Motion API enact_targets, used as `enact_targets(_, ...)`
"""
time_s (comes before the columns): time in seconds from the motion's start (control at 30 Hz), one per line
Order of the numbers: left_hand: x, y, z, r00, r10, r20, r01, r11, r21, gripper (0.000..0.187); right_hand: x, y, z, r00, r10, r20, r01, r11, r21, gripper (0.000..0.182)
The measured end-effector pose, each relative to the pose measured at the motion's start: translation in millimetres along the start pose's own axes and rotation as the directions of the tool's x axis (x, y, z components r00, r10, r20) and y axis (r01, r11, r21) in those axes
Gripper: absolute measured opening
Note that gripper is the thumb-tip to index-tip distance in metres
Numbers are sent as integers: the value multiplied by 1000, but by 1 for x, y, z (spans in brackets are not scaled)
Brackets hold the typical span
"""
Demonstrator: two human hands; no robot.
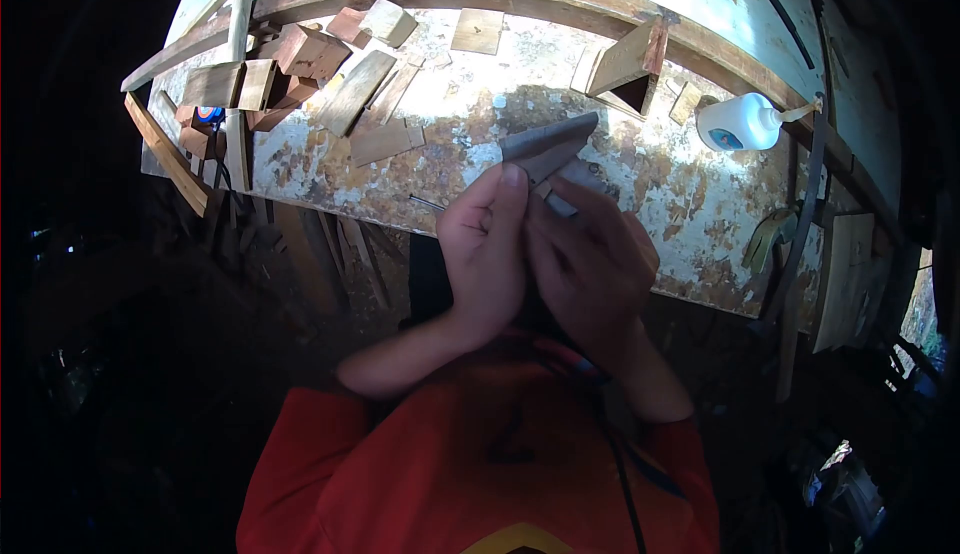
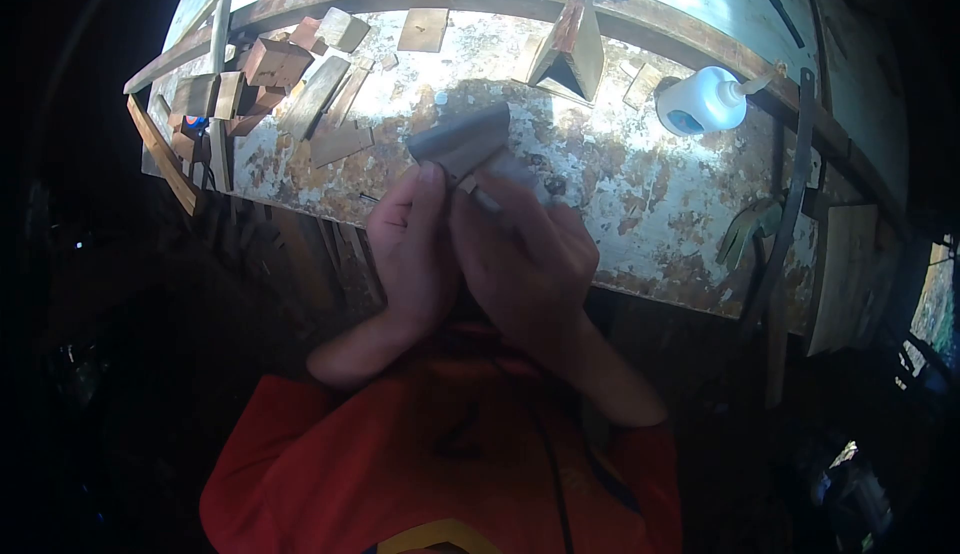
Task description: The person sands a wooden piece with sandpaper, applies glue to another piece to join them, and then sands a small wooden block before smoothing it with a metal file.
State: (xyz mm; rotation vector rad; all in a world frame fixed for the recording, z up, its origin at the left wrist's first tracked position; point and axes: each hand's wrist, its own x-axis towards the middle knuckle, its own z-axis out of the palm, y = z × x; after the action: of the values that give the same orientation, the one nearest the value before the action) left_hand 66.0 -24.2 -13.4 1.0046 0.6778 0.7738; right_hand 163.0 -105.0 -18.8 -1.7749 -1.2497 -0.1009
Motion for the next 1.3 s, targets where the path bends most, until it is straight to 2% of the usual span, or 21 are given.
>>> enact_targets(0.07,-2,-1,-4,999,-29,20,30,1000,-8,34,1,0,-6,997,-49,60,49,999,0,21)
enact_targets(0.17,-5,-1,2,999,-14,-38,16,999,39,34,8,23,6,994,57,-95,-56,998,7,20)
enact_targets(0.2,-4,0,3,999,-15,-47,17,998,52,31,5,8,1,999,31,-18,-32,998,-58,20)
enact_targets(0.3,-1,7,3,997,-65,-30,67,996,65,31,0,2,-3,997,-48,56,48,999,9,22)
enact_targets(0.4,0,8,15,990,-75,-124,83,994,64,31,6,17,4,995,75,-67,-73,997,33,23)
enact_targets(0.5,1,-1,0,999,-30,-22,31,999,44,29,-3,-4,1,998,-67,10,67,998,-14,22)
enact_targets(0.63,-3,6,9,996,-65,-63,71,993,99,32,6,21,1,994,80,-71,-78,997,29,22)
enact_targets(0.67,-2,5,8,997,-53,-61,58,995,80,32,-1,7,-1,999,45,-9,-45,999,-27,23)
enact_targets(0.77,-2,8,10,994,-76,-79,83,992,92,32,-4,6,-3,999,-36,33,34,998,43,23)
enact_targets(0.8,-4,9,10,991,-93,-94,103,989,105,32,5,14,-5,998,58,2,-58,998,-5,21)
enact_targets(0.9,-8,1,6,994,-71,-83,76,995,70,32,5,8,-8,999,4,42,-2,999,-50,20)
enact_targets(0.93,-7,1,4,994,-80,-77,84,995,51,32,2,-6,-14,990,-2,140,10,999,-51,19)
enact_targets(1.0,-7,2,1,993,-107,-59,108,994,9,32,1,10,-7,997,36,64,-35,999,-7,19)
enact_targets(1.07,-8,0,6,995,-73,-74,78,994,70,32,5,22,-6,993,114,17,-114,993,37,20)
enact_targets(1.1,-8,-1,8,995,-53,-82,62,993,100,32,4,14,-9,995,64,78,-66,998,17,20)
enact_targets(1.17,-7,-5,0,997,-53,-60,55,998,26,32,-2,-10,-16,982,-22,190,26,1000,-16,21)
enact_targets(1.2,-6,-5,-2,998,-55,-43,55,998,-12,32,-1,-4,-15,988,6,156,-3,1000,-26,21)
enact_targets(1.3,-6,-2,7,997,-57,-45,58,998,28,32,1,8,-14,995,50,89,-45,997,-56,20)
